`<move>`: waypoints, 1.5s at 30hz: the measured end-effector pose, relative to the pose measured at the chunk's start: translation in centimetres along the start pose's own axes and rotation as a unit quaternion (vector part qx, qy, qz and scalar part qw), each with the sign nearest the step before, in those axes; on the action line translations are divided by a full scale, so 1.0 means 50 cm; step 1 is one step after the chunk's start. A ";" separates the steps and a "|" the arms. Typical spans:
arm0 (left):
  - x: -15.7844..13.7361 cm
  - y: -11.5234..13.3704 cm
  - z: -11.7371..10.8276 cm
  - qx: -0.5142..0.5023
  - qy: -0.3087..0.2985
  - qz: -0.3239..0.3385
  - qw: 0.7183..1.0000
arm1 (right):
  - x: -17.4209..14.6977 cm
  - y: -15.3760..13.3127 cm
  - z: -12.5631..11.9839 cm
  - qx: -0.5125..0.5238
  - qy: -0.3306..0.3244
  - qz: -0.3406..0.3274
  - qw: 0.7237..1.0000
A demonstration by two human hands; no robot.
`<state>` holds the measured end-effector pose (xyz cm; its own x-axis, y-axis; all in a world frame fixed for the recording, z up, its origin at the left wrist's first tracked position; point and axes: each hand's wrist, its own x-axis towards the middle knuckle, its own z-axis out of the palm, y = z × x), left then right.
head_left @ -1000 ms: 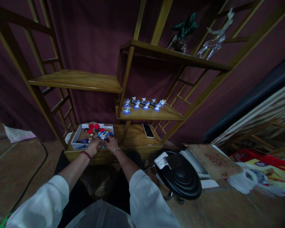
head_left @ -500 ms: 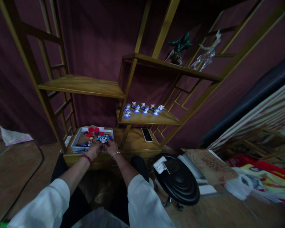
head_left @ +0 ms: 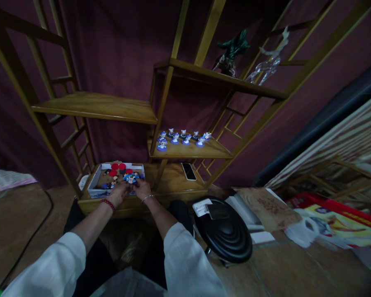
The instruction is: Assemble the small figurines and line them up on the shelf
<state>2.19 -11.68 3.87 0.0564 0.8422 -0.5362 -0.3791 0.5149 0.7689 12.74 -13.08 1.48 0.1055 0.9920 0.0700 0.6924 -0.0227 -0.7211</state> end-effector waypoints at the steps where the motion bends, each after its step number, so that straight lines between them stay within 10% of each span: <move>1: 0.000 0.001 0.000 0.002 0.001 -0.001 1.000 | 0.001 0.001 0.001 0.000 0.001 0.001 1.000; 45: 0.013 0.002 -0.007 0.028 0.011 -0.025 0.999 | 0.027 0.011 -0.011 -0.041 -0.063 -0.023 0.997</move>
<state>1.88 -11.13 3.47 0.0527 0.8117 -0.5818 -0.3235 0.5650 0.7590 13.63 -11.84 1.57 -0.0139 0.9998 0.0106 0.7510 0.0174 -0.6601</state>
